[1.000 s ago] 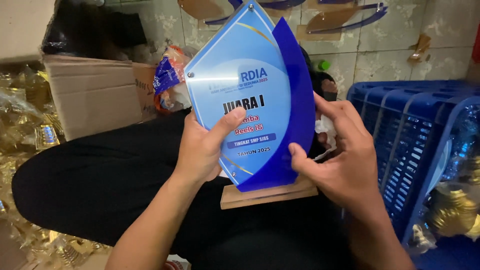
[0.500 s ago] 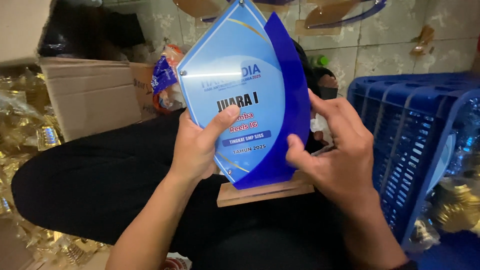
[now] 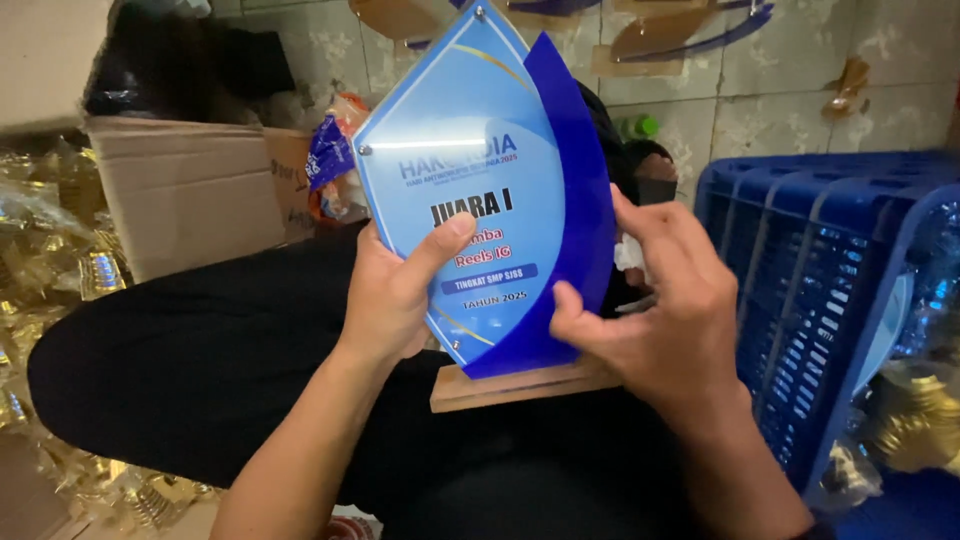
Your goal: Peeling off the brown protective paper from blue and clear acrylic award plaques.
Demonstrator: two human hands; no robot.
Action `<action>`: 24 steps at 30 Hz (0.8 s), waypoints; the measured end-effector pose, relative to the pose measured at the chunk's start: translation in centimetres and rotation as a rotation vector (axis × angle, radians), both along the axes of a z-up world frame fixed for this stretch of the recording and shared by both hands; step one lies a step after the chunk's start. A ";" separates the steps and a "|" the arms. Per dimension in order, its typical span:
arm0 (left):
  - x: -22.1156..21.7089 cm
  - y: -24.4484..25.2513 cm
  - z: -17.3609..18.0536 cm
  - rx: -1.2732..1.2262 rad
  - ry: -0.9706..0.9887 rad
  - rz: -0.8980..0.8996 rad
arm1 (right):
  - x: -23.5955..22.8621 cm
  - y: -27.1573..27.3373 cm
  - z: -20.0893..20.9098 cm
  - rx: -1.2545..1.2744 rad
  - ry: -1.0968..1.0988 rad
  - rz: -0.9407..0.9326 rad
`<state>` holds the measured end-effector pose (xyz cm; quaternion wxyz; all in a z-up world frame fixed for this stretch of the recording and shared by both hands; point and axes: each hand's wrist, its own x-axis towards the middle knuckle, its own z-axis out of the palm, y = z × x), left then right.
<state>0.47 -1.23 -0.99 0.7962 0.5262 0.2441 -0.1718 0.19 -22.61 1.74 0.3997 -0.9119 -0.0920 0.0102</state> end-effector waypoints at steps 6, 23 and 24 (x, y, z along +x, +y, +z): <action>0.0 0.0 0.0 0.016 0.003 -0.014 | -0.1 0.2 0.3 0.054 0.044 -0.024; 0.0 -0.1 -0.3 -0.017 0.000 -0.011 | 0.1 -0.4 0.4 0.054 0.118 0.049; 0.0 -0.2 -0.3 -0.006 0.001 -0.002 | 0.2 -0.1 0.3 0.042 0.080 0.001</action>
